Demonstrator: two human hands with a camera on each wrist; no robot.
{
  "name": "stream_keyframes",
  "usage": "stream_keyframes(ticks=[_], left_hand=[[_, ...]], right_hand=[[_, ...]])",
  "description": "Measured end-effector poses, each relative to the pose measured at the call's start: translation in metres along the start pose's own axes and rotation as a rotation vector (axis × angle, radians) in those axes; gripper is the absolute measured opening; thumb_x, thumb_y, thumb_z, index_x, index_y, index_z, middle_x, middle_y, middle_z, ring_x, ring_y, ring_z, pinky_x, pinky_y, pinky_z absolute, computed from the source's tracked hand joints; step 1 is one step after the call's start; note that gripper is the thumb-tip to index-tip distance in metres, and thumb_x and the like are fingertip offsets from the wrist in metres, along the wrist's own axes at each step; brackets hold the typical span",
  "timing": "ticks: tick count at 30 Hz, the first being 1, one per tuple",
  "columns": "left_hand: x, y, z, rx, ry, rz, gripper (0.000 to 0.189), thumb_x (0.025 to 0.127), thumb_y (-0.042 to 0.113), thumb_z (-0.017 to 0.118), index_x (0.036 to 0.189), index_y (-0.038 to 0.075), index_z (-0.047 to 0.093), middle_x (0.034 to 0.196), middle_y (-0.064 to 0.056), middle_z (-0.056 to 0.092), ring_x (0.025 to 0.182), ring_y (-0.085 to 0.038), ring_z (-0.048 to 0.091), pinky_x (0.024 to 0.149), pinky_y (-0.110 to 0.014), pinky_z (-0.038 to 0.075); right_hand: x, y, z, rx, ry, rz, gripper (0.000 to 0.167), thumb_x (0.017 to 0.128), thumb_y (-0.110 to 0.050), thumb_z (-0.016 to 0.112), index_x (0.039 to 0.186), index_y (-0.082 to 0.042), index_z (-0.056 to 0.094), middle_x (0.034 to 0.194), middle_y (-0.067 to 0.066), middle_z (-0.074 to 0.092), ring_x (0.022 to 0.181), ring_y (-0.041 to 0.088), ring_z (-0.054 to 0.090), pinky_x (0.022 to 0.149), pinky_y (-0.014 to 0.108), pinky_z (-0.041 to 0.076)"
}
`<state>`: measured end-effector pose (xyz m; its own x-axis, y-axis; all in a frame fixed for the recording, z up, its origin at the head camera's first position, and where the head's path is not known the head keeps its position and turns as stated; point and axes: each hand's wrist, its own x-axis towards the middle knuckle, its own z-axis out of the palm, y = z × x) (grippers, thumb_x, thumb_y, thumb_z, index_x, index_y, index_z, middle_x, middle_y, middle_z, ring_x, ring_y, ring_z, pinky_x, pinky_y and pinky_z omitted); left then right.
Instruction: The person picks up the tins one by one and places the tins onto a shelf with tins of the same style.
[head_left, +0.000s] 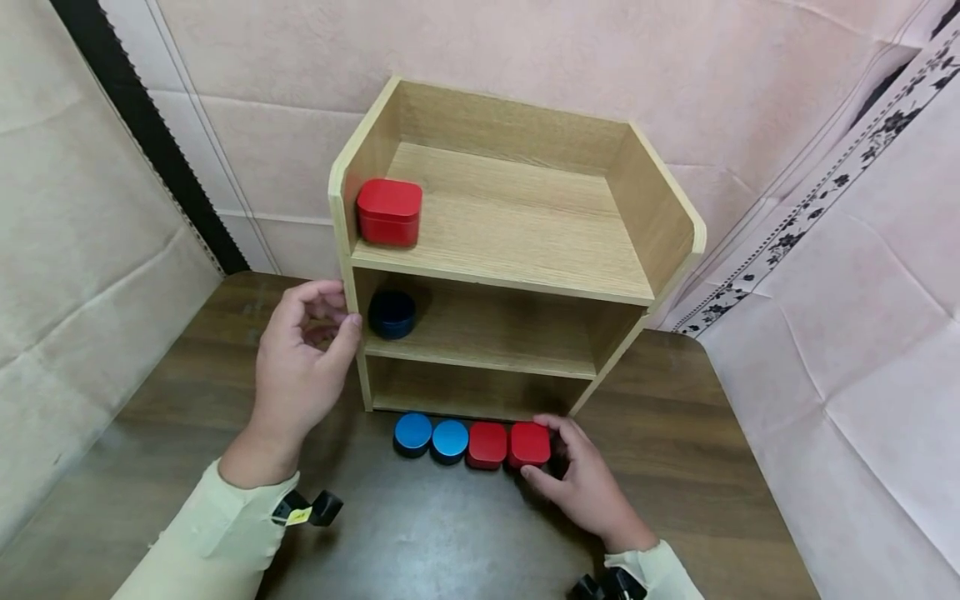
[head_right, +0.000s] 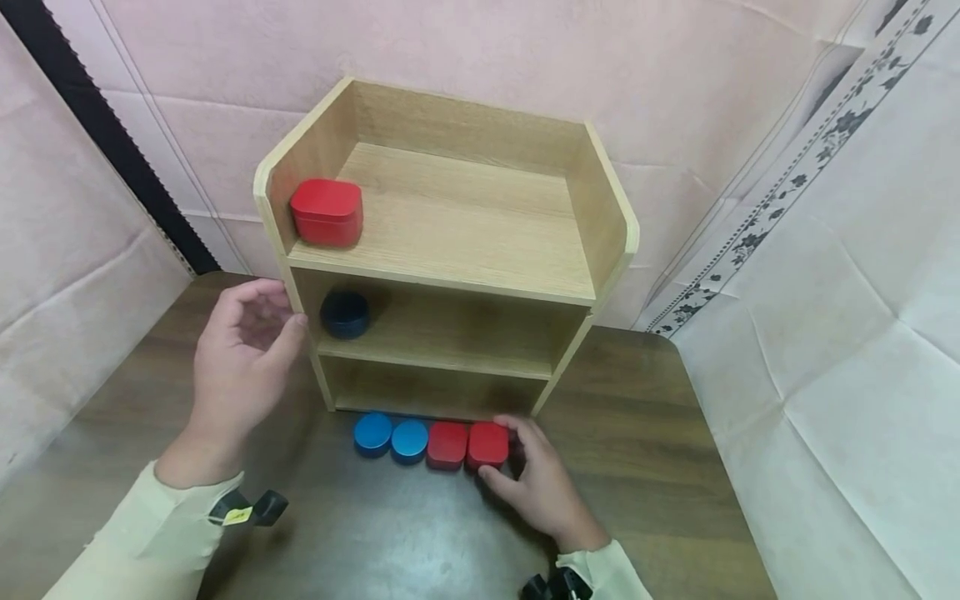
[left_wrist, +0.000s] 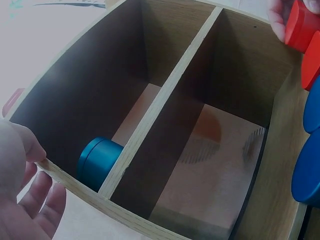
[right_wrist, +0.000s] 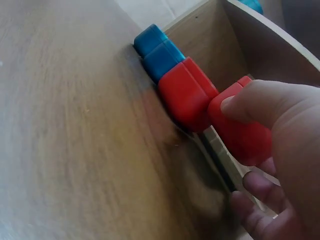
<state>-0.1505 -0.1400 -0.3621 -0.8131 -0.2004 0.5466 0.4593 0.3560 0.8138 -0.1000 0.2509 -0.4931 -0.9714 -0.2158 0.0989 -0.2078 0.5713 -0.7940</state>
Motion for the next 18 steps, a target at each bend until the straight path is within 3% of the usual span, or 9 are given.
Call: stream_keyframes(ticks=[10, 18], left_hand=[[0.001, 0.000, -0.001, -0.011, -0.003, 0.014, 0.040, 0.105, 0.006, 0.076, 0.144, 0.006, 0.064, 0.121, 0.002, 0.068, 0.105, -0.012, 0.065, 0.089, -0.020, 0.055], [0.000, 0.000, -0.001, -0.006, -0.004, 0.013, 0.040, 0.105, 0.006, 0.076, 0.143, 0.006, 0.064, 0.121, 0.000, 0.068, 0.104, -0.012, 0.065, 0.088, -0.020, 0.055]], right_hand=[[-0.001, -0.016, -0.012, 0.000, 0.022, -0.069, 0.074, 0.090, -0.016, 0.097, 0.154, -0.014, 0.060, 0.140, -0.004, 0.067, 0.120, 0.021, 0.072, 0.100, 0.030, 0.064], [-0.006, -0.030, -0.016, 0.021, 0.009, -0.095, 0.076, 0.090, -0.023, 0.098, 0.155, -0.015, 0.059, 0.145, -0.005, 0.065, 0.122, 0.027, 0.071, 0.103, 0.032, 0.064]])
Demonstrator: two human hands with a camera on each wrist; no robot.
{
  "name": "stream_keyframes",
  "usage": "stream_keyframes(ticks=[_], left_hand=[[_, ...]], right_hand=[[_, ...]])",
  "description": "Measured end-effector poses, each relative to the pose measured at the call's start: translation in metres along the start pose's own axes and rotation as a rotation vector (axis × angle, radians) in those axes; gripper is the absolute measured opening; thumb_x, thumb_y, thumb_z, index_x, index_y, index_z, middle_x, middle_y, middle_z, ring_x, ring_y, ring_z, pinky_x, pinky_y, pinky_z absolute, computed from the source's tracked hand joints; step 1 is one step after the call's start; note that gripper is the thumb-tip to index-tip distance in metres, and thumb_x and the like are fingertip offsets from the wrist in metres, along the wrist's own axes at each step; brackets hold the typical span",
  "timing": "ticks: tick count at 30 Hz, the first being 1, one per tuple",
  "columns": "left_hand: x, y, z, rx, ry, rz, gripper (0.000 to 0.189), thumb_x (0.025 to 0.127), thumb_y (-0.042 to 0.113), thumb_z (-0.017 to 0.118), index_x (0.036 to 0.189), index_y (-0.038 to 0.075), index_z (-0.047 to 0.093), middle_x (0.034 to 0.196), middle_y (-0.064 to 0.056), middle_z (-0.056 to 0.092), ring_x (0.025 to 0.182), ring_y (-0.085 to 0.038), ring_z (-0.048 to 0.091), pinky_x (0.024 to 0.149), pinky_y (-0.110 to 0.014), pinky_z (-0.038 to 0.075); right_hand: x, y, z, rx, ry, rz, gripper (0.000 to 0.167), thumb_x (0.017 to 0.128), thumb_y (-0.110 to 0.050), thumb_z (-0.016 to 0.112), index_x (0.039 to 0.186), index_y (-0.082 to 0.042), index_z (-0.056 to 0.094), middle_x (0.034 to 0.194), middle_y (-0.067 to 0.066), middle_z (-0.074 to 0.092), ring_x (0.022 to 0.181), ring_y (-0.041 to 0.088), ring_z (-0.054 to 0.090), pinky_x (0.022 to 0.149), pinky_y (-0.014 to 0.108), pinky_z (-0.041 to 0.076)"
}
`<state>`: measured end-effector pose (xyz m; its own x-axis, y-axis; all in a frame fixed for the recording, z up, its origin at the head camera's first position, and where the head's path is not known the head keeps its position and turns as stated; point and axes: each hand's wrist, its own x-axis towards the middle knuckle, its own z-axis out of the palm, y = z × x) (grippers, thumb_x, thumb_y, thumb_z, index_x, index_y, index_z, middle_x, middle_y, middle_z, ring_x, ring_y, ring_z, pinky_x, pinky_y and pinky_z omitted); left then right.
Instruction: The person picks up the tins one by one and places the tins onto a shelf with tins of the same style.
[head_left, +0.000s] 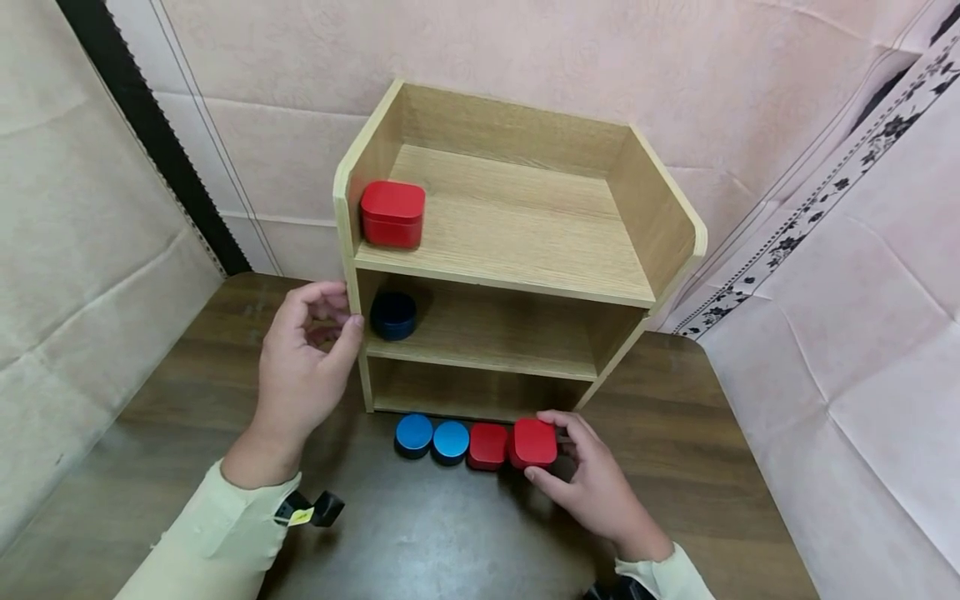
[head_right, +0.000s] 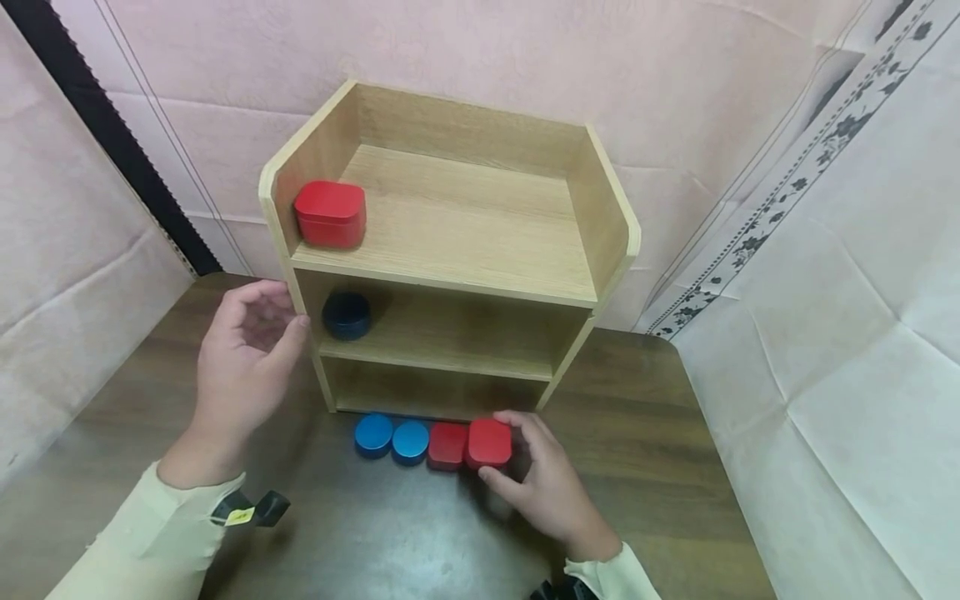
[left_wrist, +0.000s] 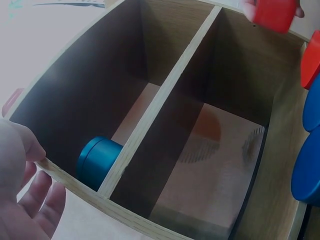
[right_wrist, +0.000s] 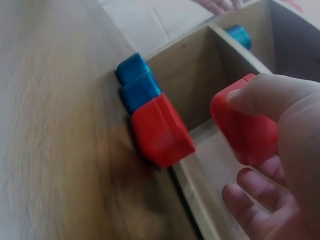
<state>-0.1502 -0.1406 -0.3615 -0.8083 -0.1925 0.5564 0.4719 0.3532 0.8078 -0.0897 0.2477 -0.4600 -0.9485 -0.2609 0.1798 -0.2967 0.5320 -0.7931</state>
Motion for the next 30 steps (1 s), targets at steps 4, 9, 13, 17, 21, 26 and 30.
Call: stream_keyframes(ticks=[4, 9, 13, 17, 21, 26, 30], left_hand=[[0.001, -0.001, 0.001, -0.003, -0.002, 0.005, 0.040, 0.105, 0.006, 0.076, 0.143, 0.006, 0.064, 0.121, 0.000, 0.068, 0.104, -0.012, 0.065, 0.088, -0.019, 0.056], [0.000, -0.002, 0.000, 0.001, 0.001, 0.008, 0.040, 0.105, 0.006, 0.076, 0.143, 0.006, 0.064, 0.121, -0.001, 0.068, 0.104, -0.012, 0.065, 0.088, -0.018, 0.055], [0.000, -0.002, 0.000, 0.009, 0.000, 0.007, 0.040, 0.105, 0.006, 0.076, 0.144, 0.007, 0.064, 0.122, -0.002, 0.068, 0.104, -0.012, 0.065, 0.088, -0.018, 0.055], [-0.001, -0.001, 0.000, 0.001, -0.002, 0.007, 0.040, 0.105, 0.006, 0.075, 0.144, 0.006, 0.064, 0.122, -0.001, 0.068, 0.103, -0.012, 0.065, 0.088, -0.018, 0.055], [-0.001, 0.000, -0.001, -0.019, -0.003, 0.011, 0.040, 0.105, 0.003, 0.074, 0.143, 0.003, 0.063, 0.121, 0.000, 0.067, 0.103, -0.013, 0.065, 0.088, -0.020, 0.055], [-0.001, 0.001, -0.001, -0.020, -0.003, 0.010, 0.040, 0.105, 0.003, 0.074, 0.143, 0.003, 0.064, 0.121, -0.001, 0.067, 0.102, -0.012, 0.065, 0.089, -0.020, 0.055], [-0.001, 0.001, -0.001, -0.014, -0.003, 0.011, 0.039, 0.105, 0.004, 0.074, 0.143, 0.004, 0.064, 0.121, -0.003, 0.068, 0.102, -0.012, 0.065, 0.089, -0.020, 0.054]], right_hand=[[-0.002, -0.011, -0.002, 0.020, 0.006, -0.043, 0.074, 0.091, -0.021, 0.097, 0.155, -0.016, 0.059, 0.145, -0.004, 0.065, 0.121, 0.026, 0.071, 0.103, 0.030, 0.064], [-0.002, -0.026, -0.006, 0.052, 0.011, -0.111, 0.073, 0.091, -0.017, 0.096, 0.153, -0.024, 0.060, 0.144, -0.004, 0.065, 0.119, 0.021, 0.071, 0.102, 0.025, 0.063], [-0.002, -0.039, -0.011, 0.076, 0.016, -0.175, 0.074, 0.090, -0.013, 0.096, 0.153, -0.023, 0.060, 0.142, -0.001, 0.065, 0.117, 0.020, 0.071, 0.102, 0.022, 0.062], [-0.002, -0.052, -0.017, 0.089, 0.018, -0.219, 0.074, 0.089, -0.009, 0.096, 0.153, -0.019, 0.060, 0.142, 0.003, 0.065, 0.117, 0.019, 0.071, 0.103, 0.021, 0.061], [-0.004, -0.061, -0.024, 0.091, 0.019, -0.216, 0.076, 0.088, -0.007, 0.096, 0.154, -0.019, 0.059, 0.143, 0.002, 0.065, 0.117, 0.017, 0.071, 0.104, 0.020, 0.060], [-0.005, -0.074, -0.032, 0.099, 0.012, -0.220, 0.078, 0.087, -0.002, 0.096, 0.154, -0.019, 0.059, 0.143, 0.001, 0.065, 0.119, 0.018, 0.070, 0.103, 0.022, 0.062], [-0.003, -0.085, -0.039, 0.105, 0.011, -0.231, 0.079, 0.085, 0.002, 0.095, 0.153, -0.016, 0.059, 0.142, 0.002, 0.065, 0.121, 0.018, 0.070, 0.103, 0.023, 0.062]])
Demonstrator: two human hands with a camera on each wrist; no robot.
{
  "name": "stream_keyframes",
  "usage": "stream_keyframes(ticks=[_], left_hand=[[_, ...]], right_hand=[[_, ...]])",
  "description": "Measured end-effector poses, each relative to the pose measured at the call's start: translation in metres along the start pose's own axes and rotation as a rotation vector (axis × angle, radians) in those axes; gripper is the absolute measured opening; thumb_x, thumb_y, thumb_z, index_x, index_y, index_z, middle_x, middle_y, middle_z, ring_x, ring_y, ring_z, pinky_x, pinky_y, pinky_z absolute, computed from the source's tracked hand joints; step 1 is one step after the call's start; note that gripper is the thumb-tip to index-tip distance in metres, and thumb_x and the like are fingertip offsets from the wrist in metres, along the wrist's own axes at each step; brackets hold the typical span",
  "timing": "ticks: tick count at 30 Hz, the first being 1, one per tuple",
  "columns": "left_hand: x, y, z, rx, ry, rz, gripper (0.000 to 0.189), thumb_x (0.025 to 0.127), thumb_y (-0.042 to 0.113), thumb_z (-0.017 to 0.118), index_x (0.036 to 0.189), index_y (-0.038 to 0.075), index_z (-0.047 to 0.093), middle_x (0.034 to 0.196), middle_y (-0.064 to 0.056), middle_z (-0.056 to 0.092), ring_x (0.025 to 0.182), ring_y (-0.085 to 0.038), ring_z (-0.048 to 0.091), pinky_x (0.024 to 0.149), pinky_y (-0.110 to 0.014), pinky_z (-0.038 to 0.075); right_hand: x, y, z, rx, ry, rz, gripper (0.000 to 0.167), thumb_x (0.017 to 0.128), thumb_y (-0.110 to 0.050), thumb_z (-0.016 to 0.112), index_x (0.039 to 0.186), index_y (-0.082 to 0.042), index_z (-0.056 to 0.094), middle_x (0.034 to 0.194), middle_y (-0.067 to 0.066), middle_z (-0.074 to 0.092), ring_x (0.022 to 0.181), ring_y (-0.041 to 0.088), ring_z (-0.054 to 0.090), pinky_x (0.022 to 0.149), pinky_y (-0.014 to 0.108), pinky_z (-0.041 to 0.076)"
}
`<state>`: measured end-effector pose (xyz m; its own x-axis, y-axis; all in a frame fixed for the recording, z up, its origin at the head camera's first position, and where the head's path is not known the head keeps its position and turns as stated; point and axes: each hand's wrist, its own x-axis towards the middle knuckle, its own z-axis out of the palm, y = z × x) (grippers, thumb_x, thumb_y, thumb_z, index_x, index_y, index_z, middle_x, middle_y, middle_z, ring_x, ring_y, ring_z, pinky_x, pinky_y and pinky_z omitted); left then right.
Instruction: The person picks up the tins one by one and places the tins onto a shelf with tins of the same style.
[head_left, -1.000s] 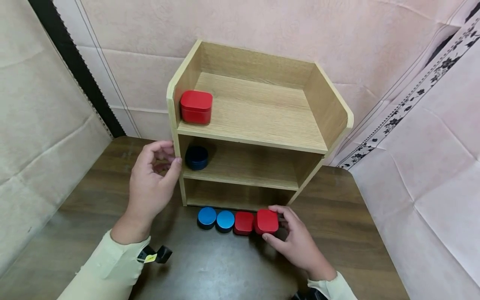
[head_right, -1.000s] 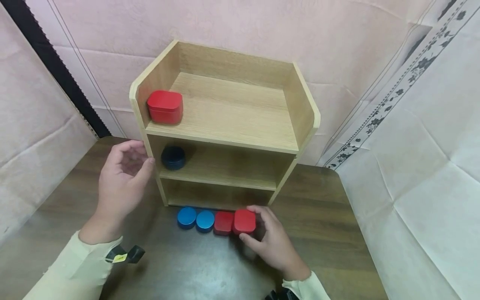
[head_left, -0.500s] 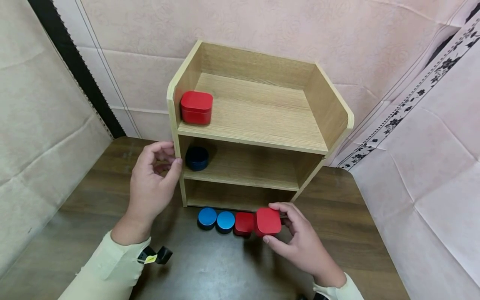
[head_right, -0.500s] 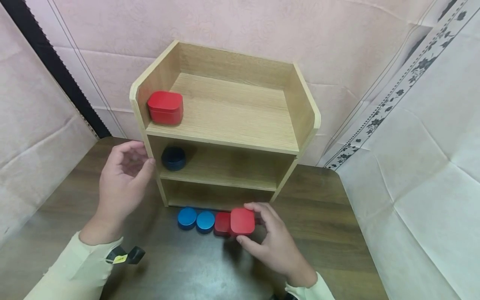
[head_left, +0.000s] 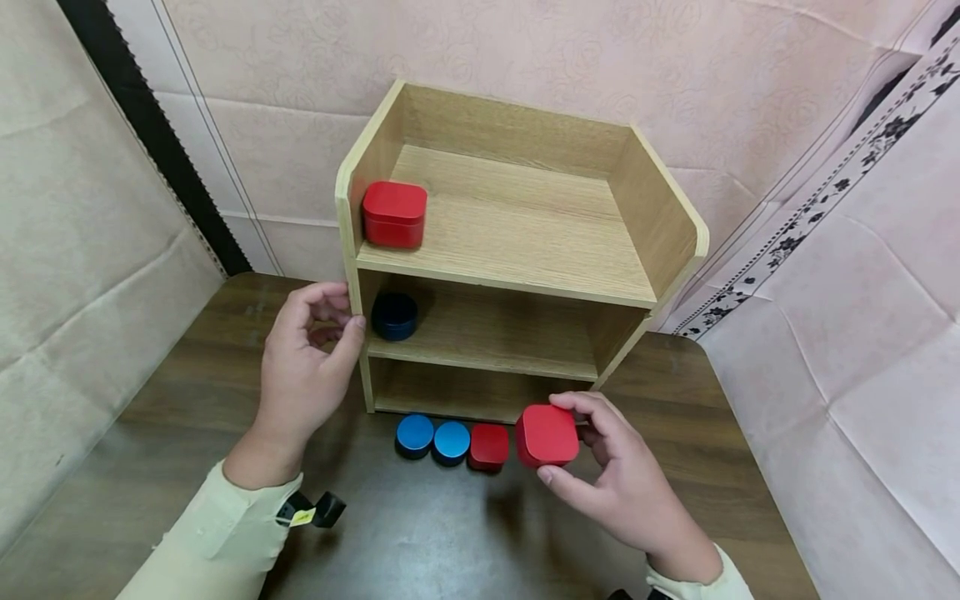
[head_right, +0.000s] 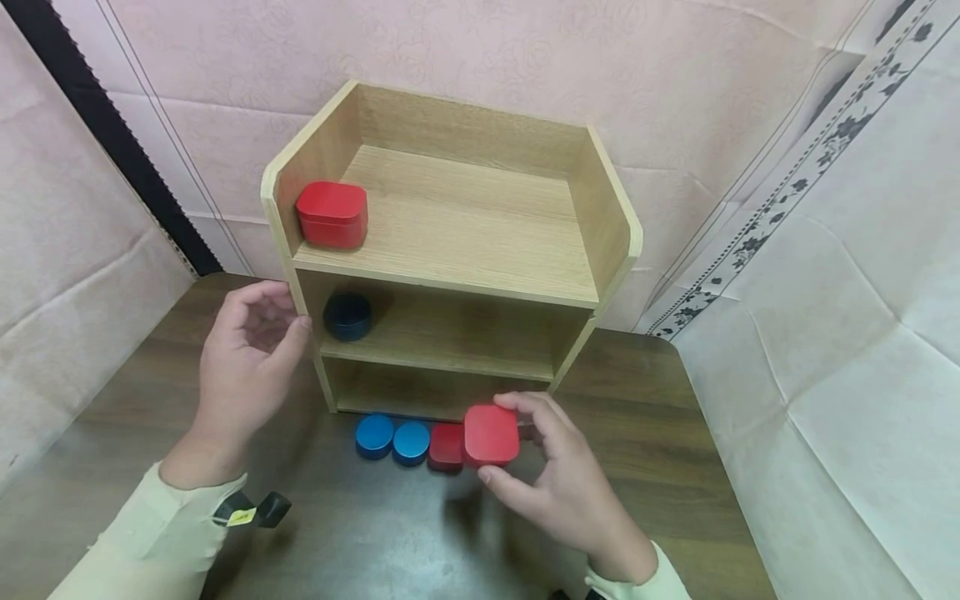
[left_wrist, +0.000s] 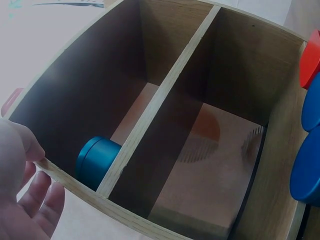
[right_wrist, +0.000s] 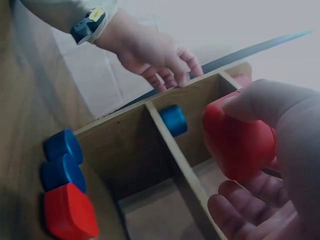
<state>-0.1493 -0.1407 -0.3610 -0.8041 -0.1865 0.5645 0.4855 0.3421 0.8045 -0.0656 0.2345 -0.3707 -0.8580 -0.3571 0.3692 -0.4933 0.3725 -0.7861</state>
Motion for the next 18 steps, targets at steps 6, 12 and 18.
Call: stream_keyframes(ticks=[6, 12, 18], left_hand=[[0.000, 0.000, 0.000, 0.010, 0.001, 0.000, 0.040, 0.105, 0.004, 0.074, 0.143, 0.004, 0.064, 0.122, -0.004, 0.068, 0.102, -0.012, 0.065, 0.090, -0.019, 0.054], [0.000, -0.001, 0.001, 0.013, 0.002, -0.005, 0.040, 0.104, 0.004, 0.074, 0.143, 0.004, 0.064, 0.121, -0.004, 0.068, 0.102, -0.011, 0.064, 0.090, -0.019, 0.054], [0.000, -0.002, 0.001, 0.016, 0.002, 0.002, 0.040, 0.105, 0.004, 0.075, 0.143, 0.004, 0.064, 0.121, -0.004, 0.068, 0.102, -0.012, 0.064, 0.089, -0.019, 0.054]], right_hand=[[0.006, -0.013, -0.007, 0.005, 0.004, -0.008, 0.080, 0.083, 0.005, 0.095, 0.153, -0.015, 0.060, 0.142, 0.003, 0.065, 0.122, 0.019, 0.069, 0.104, 0.022, 0.062], [0.012, -0.026, -0.014, 0.001, 0.009, -0.004, 0.080, 0.083, 0.005, 0.095, 0.151, -0.016, 0.061, 0.141, 0.002, 0.065, 0.121, 0.020, 0.068, 0.103, 0.022, 0.061], [0.023, -0.033, -0.020, 0.010, 0.000, -0.031, 0.077, 0.083, 0.008, 0.093, 0.151, -0.008, 0.060, 0.138, 0.005, 0.067, 0.118, 0.019, 0.069, 0.101, 0.021, 0.061]])
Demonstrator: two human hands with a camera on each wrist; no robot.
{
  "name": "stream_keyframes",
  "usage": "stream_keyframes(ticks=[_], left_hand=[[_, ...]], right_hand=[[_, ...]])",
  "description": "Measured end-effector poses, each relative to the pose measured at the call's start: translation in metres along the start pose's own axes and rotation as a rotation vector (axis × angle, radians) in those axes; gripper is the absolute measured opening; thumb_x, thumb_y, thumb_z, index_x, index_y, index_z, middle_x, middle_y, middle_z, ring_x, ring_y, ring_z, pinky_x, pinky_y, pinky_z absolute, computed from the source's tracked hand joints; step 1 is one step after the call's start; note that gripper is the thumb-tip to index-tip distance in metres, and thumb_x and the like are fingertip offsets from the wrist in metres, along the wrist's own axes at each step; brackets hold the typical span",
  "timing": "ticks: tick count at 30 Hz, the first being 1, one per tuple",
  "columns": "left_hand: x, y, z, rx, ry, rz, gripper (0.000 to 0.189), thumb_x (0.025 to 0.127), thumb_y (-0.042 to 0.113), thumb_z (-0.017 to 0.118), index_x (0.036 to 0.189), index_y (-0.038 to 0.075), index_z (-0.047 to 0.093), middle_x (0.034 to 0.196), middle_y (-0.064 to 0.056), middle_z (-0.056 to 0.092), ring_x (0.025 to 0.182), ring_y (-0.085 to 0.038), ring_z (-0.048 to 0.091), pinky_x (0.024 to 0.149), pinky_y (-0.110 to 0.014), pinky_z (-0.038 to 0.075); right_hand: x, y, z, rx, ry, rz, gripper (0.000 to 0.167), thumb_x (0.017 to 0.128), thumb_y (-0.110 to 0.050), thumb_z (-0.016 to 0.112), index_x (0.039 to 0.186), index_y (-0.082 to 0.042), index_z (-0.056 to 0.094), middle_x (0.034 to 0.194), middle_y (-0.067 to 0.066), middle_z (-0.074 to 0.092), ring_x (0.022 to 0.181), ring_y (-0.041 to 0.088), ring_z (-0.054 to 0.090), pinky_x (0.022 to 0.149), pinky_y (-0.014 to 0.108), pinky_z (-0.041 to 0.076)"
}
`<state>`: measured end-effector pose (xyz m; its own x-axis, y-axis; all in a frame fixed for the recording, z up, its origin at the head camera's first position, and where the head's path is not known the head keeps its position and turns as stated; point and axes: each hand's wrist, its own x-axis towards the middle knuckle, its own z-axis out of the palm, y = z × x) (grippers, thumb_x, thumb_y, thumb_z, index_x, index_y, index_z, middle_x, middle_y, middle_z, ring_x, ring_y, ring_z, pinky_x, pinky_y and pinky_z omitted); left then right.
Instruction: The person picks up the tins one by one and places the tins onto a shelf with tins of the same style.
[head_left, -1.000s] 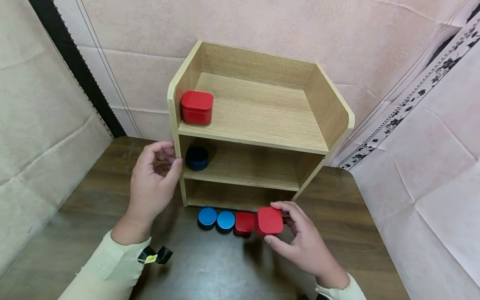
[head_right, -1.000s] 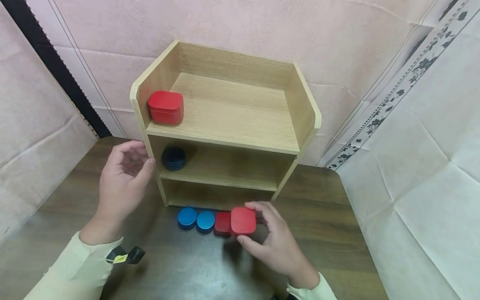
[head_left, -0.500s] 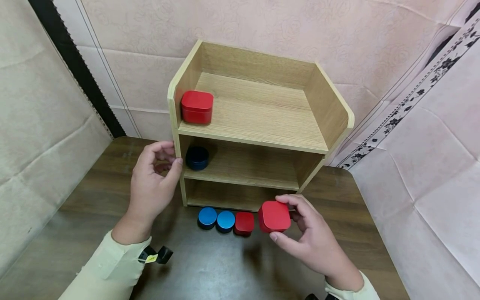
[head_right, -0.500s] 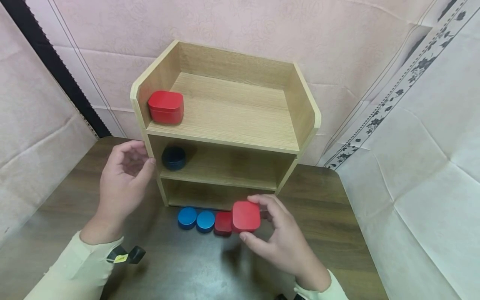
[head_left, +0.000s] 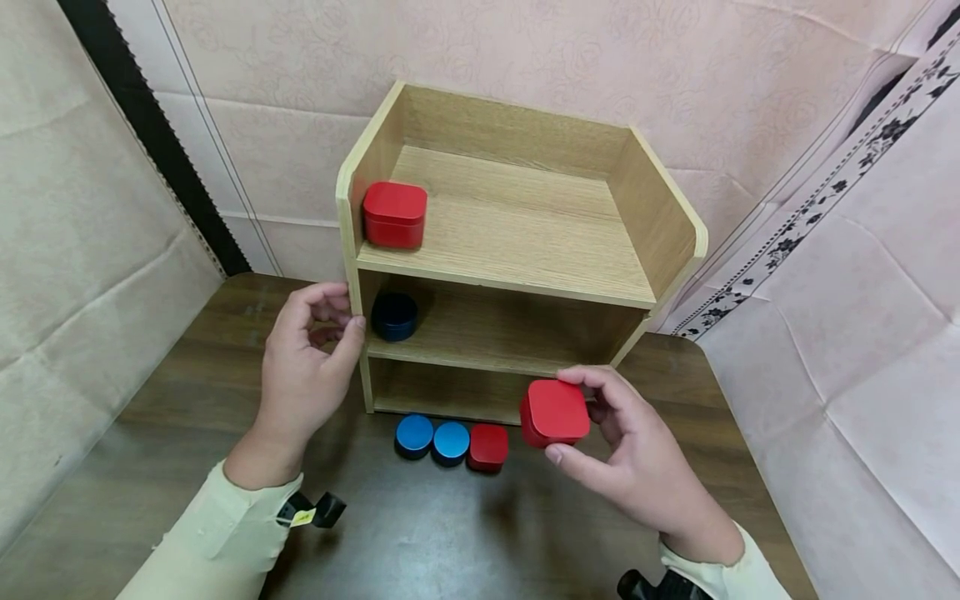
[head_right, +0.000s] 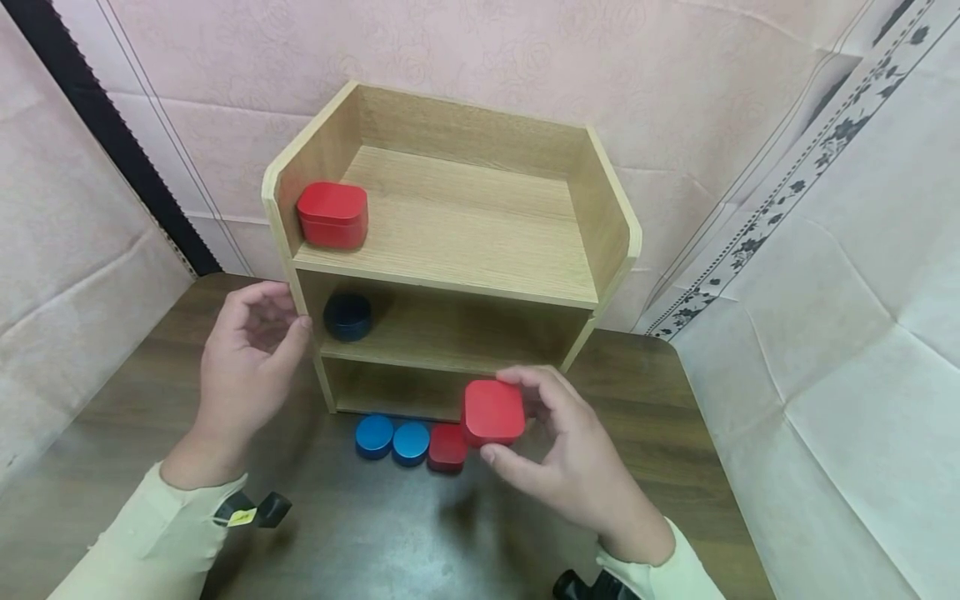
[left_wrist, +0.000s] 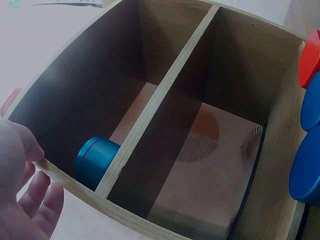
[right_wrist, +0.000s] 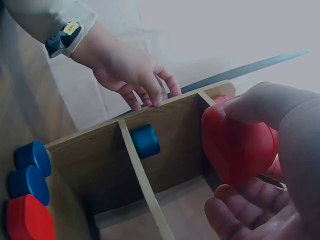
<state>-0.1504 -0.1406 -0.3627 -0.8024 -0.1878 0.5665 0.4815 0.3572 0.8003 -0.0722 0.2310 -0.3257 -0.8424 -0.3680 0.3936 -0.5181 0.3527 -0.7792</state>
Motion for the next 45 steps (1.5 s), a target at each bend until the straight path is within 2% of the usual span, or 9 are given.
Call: stream_keyframes(ticks=[3, 12, 18, 26, 33, 45], left_hand=[[0.000, 0.000, 0.000, -0.007, 0.000, 0.002, 0.040, 0.104, 0.003, 0.075, 0.143, 0.004, 0.064, 0.120, -0.004, 0.068, 0.102, -0.012, 0.064, 0.089, -0.018, 0.055], [0.000, -0.001, 0.001, -0.005, -0.005, 0.010, 0.041, 0.104, 0.003, 0.075, 0.143, 0.004, 0.063, 0.122, -0.006, 0.069, 0.102, -0.012, 0.064, 0.089, -0.016, 0.055], [0.000, -0.001, 0.001, -0.004, -0.005, 0.014, 0.040, 0.104, 0.002, 0.075, 0.143, 0.004, 0.064, 0.122, -0.007, 0.069, 0.102, -0.012, 0.064, 0.087, -0.015, 0.056], [0.001, -0.001, 0.000, -0.002, -0.005, 0.013, 0.041, 0.104, 0.003, 0.075, 0.143, 0.004, 0.064, 0.123, -0.007, 0.068, 0.102, -0.012, 0.064, 0.089, -0.015, 0.055], [0.000, -0.001, 0.000, 0.003, -0.009, 0.002, 0.041, 0.104, 0.004, 0.075, 0.144, 0.005, 0.063, 0.123, -0.007, 0.068, 0.102, -0.012, 0.064, 0.089, -0.016, 0.055], [0.000, -0.001, -0.001, 0.003, -0.009, 0.001, 0.041, 0.104, 0.005, 0.075, 0.143, 0.005, 0.064, 0.123, -0.008, 0.068, 0.102, -0.012, 0.064, 0.089, -0.016, 0.055]], right_hand=[[0.006, -0.003, -0.004, 0.011, -0.001, -0.013, 0.076, 0.084, 0.010, 0.092, 0.151, -0.005, 0.059, 0.135, 0.007, 0.068, 0.117, 0.019, 0.068, 0.101, 0.020, 0.061], [0.024, -0.025, -0.013, 0.037, 0.021, 0.013, 0.076, 0.085, 0.012, 0.089, 0.152, -0.007, 0.058, 0.132, 0.008, 0.070, 0.118, 0.022, 0.067, 0.103, 0.021, 0.060], [0.037, -0.035, -0.016, 0.096, 0.031, -0.027, 0.073, 0.086, 0.016, 0.085, 0.151, -0.001, 0.057, 0.129, 0.014, 0.069, 0.114, 0.023, 0.067, 0.100, 0.021, 0.060], [0.057, -0.044, -0.021, 0.201, 0.022, -0.035, 0.071, 0.087, 0.020, 0.079, 0.151, 0.002, 0.056, 0.134, 0.015, 0.066, 0.119, 0.026, 0.066, 0.100, 0.022, 0.061], [0.073, -0.051, -0.026, 0.207, 0.012, -0.023, 0.069, 0.089, 0.017, 0.079, 0.152, 0.003, 0.055, 0.139, 0.016, 0.065, 0.124, 0.028, 0.066, 0.102, 0.023, 0.061], [0.096, -0.060, -0.030, 0.169, 0.035, 0.013, 0.063, 0.091, 0.011, 0.080, 0.149, -0.002, 0.059, 0.136, 0.016, 0.067, 0.120, 0.028, 0.070, 0.099, 0.023, 0.064]])
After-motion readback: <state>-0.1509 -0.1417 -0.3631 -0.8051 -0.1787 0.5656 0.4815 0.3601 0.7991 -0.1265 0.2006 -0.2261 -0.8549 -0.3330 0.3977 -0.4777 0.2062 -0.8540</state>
